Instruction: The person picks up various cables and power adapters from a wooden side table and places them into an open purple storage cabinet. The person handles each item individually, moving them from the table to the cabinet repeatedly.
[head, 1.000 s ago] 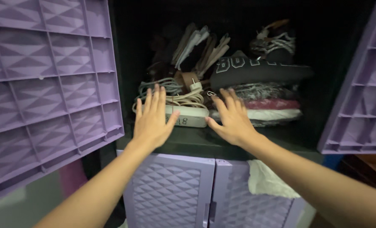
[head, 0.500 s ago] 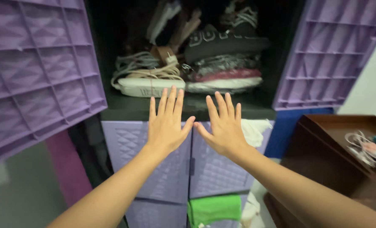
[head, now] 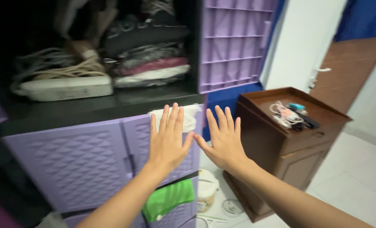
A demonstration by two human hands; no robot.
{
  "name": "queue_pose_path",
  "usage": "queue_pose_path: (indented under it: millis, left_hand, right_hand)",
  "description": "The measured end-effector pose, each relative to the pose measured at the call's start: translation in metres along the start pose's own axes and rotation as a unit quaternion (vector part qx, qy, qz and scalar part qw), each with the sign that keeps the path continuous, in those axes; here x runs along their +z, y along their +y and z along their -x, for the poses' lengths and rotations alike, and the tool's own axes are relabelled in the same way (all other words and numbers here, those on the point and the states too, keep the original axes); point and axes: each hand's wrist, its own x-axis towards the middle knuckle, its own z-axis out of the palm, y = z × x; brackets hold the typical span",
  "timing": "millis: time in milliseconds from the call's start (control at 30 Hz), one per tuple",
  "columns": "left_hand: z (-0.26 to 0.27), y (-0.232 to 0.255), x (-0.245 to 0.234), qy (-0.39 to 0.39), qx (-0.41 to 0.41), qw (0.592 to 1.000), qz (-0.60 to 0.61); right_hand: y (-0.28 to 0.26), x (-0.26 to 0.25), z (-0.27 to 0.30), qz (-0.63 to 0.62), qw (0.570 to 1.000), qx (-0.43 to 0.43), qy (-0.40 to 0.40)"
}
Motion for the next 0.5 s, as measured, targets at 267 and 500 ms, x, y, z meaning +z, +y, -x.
queue_pose_path:
  millis: [267, 500]
  left_hand:
    - [-0.033, 0.135, 0.08, -0.03, 0.012, 0.997, 0.068]
    - [-0.054, 0.262, 0.154, -0.054, 0.026, 0.992, 0.112]
  right_hand:
    - [0.138, -0.043, 0.06, 0.035, 0.996, 0.06, -0.054]
    - [0.269, -0.077, 0.116, 0.077, 0.986, 0.118, -0.085]
